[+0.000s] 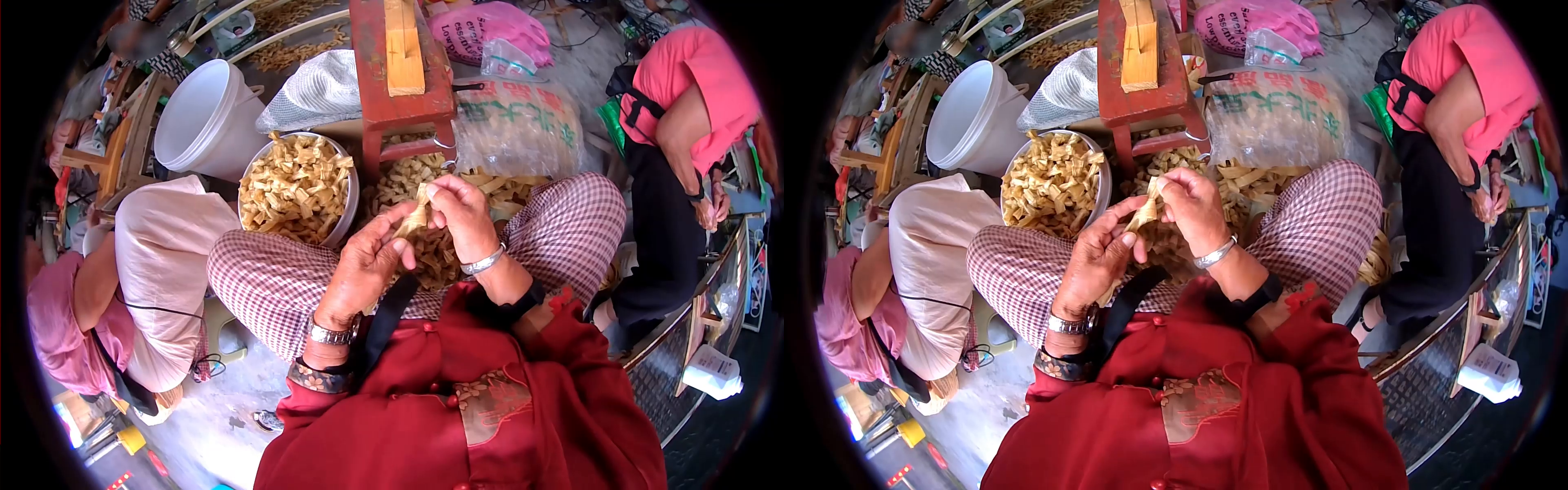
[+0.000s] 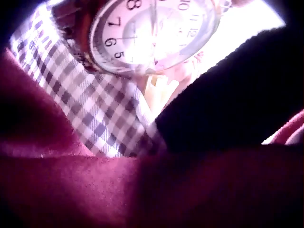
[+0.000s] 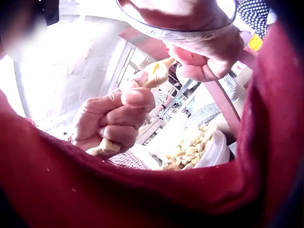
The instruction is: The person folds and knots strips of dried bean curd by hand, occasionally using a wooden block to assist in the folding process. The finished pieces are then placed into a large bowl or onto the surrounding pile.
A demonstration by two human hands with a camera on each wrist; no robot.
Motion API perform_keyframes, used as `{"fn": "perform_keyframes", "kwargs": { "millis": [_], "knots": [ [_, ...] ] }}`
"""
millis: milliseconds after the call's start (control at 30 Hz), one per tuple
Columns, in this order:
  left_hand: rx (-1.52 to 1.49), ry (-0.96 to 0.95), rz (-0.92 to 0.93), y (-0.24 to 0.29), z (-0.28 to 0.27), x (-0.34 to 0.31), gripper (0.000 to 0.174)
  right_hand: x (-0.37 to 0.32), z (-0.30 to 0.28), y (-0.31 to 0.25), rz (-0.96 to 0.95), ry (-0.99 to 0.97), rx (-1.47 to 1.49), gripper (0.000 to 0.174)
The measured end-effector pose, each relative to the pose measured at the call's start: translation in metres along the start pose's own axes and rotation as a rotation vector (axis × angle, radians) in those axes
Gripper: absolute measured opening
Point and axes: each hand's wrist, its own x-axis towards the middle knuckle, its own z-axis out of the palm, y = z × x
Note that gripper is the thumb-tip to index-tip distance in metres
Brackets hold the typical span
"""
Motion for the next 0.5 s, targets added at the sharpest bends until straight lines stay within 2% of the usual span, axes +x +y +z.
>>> {"fn": "perform_keyframes", "kwargs": {
  "millis": [33, 167, 500],
  "knots": [
    [-0.084, 0.024, 0.027, 0.0065, 0.0074, -0.0001, 0.042, -0.0008, 0.0003, -0.0005, 0.002, 0.011, 0.022, 0.014],
    [0.001, 0.057, -0.046, 0.0071, 0.0038, 0.0014, 0.050, -0.0007, -0.0011, 0.0000, -0.031, 0.021, 0.066, 0.013],
    [0.297, 0.088, 0.159, 0.0019, 0.0092, 0.0011, 0.055, 0.0006, -0.0046, 0.0017, -0.099, -0.014, 0.116, 0.014]
  ]
}}
